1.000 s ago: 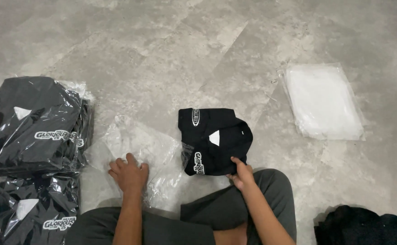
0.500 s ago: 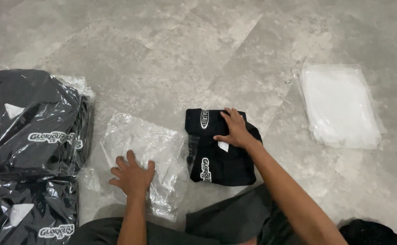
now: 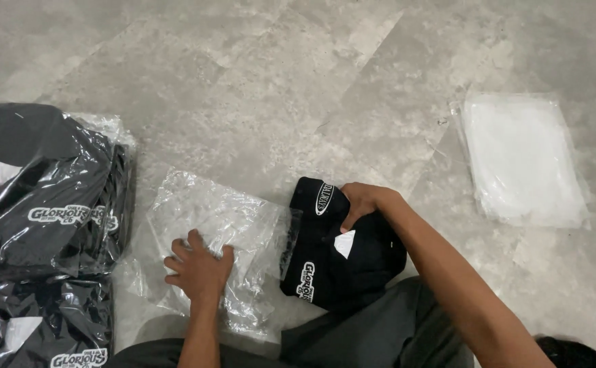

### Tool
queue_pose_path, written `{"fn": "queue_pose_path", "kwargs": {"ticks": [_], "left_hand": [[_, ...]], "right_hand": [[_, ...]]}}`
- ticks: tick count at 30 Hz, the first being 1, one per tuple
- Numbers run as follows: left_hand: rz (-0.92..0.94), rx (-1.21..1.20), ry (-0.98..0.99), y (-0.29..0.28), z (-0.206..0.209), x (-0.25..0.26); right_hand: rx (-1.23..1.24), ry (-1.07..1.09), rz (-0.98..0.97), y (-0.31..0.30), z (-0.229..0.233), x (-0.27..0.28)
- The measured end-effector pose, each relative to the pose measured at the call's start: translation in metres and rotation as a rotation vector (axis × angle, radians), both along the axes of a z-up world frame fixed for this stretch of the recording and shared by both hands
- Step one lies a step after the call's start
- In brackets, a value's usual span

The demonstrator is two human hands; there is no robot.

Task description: The person sits on the floor and repeatedly folds black polo shirts, places them into clear plastic bags, and stacks the packaged items. The process is repeated for multiple shirts throughout the clip.

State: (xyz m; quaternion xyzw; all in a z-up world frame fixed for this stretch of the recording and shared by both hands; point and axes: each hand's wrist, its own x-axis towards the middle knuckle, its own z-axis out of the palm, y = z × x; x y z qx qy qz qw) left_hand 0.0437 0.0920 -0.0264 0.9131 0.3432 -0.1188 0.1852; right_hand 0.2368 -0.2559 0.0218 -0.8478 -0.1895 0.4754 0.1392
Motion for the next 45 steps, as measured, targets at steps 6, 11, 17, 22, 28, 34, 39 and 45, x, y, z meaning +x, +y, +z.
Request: {"fn": "queue_pose_path", "kwargs": {"ticks": [6,11,17,22,28,34,39,45], "left_hand": [[-0.03,0.032,-0.025,0.003,-0.007,-0.005],[-0.062,0.054,-0.062,0.002,-0.004,-0.014],[-0.136,0.142,-0.131,-0.005,-0.002,-0.025],[-0.234,0.083,-0.198,-0.001,-0.023,-0.037],[-0.399,0.036,-0.241,-0.025,0.005,-0.034],[-0.627,-0.017,0.0,-0.032,-0.011,-0.026],[-0.648,-0.026,0.065,-0.03,-0.011,-0.021],[-0.629,-0.056,0.084,-0.029,-0.011,-0.015]], "right_hand": [[0.234,-0.19,-0.1,-0.035,0.021,-0.012],[0.083,-0.648,-0.088,-0.039,0.093,-0.031],[0.074,-1.439,0.091,-0.037,0.08,-0.091],[0.018,-1.532,0.162,-0.045,-0.018,-0.149],[-0.016,-0.814,-0.035,-0.038,-0.019,-0.165],[-0.131,-0.555,0.049,-0.029,0.009,-0.116],[-0.161,-0.488,0.221,-0.022,0.03,-0.084],[-0.226,-0.319,0.131,-0.031,0.012,-0.047]]}}
